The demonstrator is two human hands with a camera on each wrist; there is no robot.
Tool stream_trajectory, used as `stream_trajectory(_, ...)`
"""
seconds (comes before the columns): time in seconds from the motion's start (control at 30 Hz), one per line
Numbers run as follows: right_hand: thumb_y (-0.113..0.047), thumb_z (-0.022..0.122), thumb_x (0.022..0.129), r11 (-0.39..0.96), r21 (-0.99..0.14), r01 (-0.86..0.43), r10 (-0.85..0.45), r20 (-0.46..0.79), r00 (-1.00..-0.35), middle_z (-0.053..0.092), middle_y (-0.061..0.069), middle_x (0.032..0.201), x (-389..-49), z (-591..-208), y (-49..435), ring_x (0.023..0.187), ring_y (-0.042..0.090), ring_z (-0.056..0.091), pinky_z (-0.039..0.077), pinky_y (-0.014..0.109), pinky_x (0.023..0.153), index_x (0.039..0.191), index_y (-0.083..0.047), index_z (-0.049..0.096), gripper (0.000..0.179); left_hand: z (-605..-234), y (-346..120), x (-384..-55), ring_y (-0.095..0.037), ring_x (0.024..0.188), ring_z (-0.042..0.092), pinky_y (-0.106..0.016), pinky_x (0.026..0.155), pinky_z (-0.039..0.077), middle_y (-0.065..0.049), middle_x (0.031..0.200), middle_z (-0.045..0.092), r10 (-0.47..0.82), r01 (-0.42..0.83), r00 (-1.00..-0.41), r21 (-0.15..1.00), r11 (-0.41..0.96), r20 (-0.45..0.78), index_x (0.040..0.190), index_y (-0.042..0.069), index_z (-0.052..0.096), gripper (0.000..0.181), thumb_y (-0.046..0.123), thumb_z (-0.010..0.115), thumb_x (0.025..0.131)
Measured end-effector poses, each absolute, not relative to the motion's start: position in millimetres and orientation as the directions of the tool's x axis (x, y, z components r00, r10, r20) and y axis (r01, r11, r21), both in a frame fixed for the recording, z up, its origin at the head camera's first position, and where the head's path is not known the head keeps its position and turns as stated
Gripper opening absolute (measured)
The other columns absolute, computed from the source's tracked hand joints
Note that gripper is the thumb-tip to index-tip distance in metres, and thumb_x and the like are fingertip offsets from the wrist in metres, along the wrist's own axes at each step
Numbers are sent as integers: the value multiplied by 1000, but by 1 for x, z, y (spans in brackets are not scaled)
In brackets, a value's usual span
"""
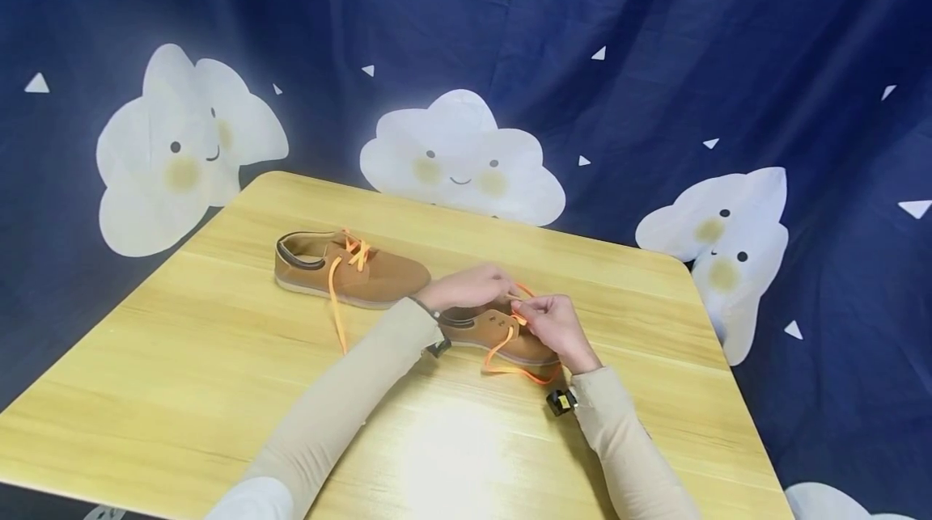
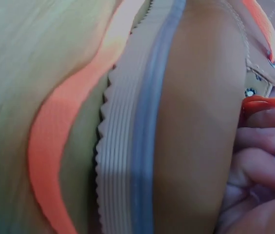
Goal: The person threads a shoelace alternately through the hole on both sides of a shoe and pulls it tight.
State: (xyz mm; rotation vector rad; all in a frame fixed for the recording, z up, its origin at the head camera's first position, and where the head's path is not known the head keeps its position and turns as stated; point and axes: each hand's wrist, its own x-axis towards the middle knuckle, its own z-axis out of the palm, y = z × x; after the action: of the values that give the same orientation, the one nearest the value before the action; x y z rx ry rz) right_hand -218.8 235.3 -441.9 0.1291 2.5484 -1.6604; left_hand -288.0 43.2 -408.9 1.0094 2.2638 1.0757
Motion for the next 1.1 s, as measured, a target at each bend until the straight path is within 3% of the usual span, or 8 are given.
stream_trajectory(0.2,-21,64,102,325,-932,160,-39,-183,-982,43,-9,50,-217,-440,239,40,4,29,24,20,42,108,5,76,29,-409,43,-289,-8,57,43,-24,67,47,-12,110,74,716,364,-697,833,416,-53,135,-1,65,45,15,44,98)
stream_trajectory(0.3,-19,62,103,298,-940,164,-64,-191,-980,42,-8,51,-216,-439,241,40,4,28,23,19,41,109,7,74,29,-408,44,-288,-5,53,40,-22,56,40,-10,98,70,689,328,-725,867,375,-24,136,0,63,43,12,47,98)
stream_trajectory(0.43,-22,62,104,281,-947,157,-90,-189,-978,41,-8,51,-214,-438,243,40,4,27,22,19,42,105,6,73,30,-404,45,-286,-11,89,65,-23,77,54,-12,123,70,677,377,-732,873,308,78,137,4,63,40,8,49,99)
stream_trajectory(0.5,-22,62,104,281,-948,152,-108,-188,-976,42,-8,52,-214,-437,244,41,4,28,23,19,42,105,7,72,31,-403,45,-285,-19,116,66,-29,95,56,-11,140,65,675,416,-727,864,285,127,137,4,62,40,7,50,99)
stream_trajectory(0.57,-21,61,104,277,-948,155,-115,-193,-975,43,-9,53,-214,-436,245,42,3,30,24,19,43,105,8,70,31,-402,45,-285,-27,126,63,-36,102,55,-12,144,62,680,432,-718,862,265,151,139,4,61,41,6,50,99)
stream_trajectory(0.77,-19,66,101,331,-940,80,-53,-103,-993,55,-6,60,-222,-429,249,48,5,41,34,21,47,115,7,70,30,-403,41,-282,-28,133,58,-44,110,50,-7,147,59,697,432,-702,866,249,150,143,8,58,48,7,52,95)
stream_trajectory(0.97,-25,71,99,499,-862,-85,-80,52,-995,80,13,104,-237,-422,246,95,14,71,54,28,86,114,-3,78,28,-406,37,-281,-26,137,54,-49,114,47,-6,152,54,710,501,-685,813,298,163,147,10,53,47,16,59,101)
stream_trajectory(1.1,-26,70,99,501,-863,-62,-80,25,-996,79,14,109,-240,-420,245,91,15,67,52,28,83,112,-1,79,30,-406,26,-274,-28,151,40,-48,123,37,-10,162,43,733,631,-658,657,413,171,154,10,46,60,32,65,101)
